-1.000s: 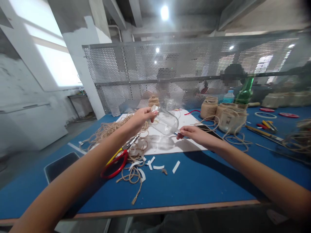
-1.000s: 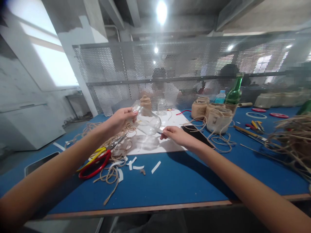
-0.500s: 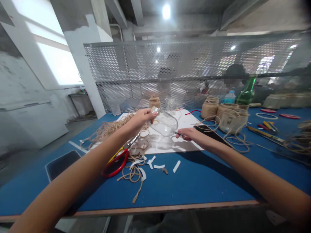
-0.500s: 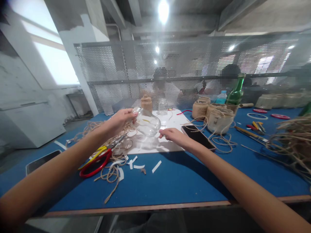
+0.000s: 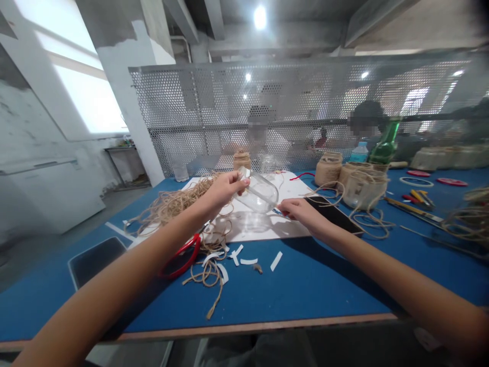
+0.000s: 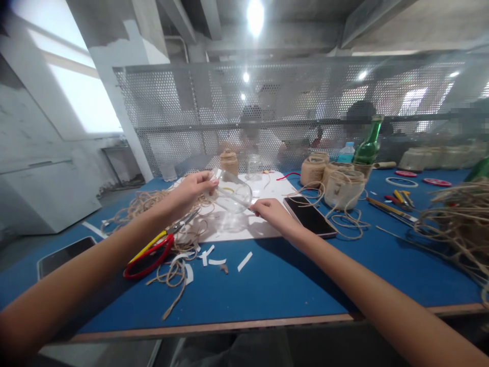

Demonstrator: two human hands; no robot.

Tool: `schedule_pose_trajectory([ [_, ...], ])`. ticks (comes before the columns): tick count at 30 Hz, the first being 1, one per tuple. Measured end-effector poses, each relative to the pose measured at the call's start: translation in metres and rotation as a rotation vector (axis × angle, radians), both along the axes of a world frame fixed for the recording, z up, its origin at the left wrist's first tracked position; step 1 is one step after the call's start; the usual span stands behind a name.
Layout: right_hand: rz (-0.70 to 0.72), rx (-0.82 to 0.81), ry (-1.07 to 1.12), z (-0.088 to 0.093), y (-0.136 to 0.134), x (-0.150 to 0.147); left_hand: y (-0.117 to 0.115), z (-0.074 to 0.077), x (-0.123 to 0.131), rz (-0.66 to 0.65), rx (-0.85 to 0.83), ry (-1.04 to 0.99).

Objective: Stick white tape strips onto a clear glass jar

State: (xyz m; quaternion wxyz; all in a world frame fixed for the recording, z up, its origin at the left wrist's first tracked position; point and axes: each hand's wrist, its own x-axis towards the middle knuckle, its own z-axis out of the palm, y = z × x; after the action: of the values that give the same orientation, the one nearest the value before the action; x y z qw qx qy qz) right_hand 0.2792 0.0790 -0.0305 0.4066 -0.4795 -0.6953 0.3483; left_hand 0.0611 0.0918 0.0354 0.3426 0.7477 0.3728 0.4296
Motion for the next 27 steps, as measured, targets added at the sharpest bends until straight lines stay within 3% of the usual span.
schedule_pose_trajectory([
  [7, -0.099, -0.087, 0.140, 0.006, 0.001, 0.000, -0.018, -0.001, 0.007, -0.016, 0.108, -0.010],
  [17, 0.010, -0.243, 0.486, 0.017, -0.005, 0.005, -0.027, -0.022, 0.018, -0.011, 0.149, -0.311],
  [27, 0.054, -0.382, 0.660, 0.019, -0.009, 0.003, -0.018, -0.031, 0.023, 0.016, 0.097, -0.485],
])
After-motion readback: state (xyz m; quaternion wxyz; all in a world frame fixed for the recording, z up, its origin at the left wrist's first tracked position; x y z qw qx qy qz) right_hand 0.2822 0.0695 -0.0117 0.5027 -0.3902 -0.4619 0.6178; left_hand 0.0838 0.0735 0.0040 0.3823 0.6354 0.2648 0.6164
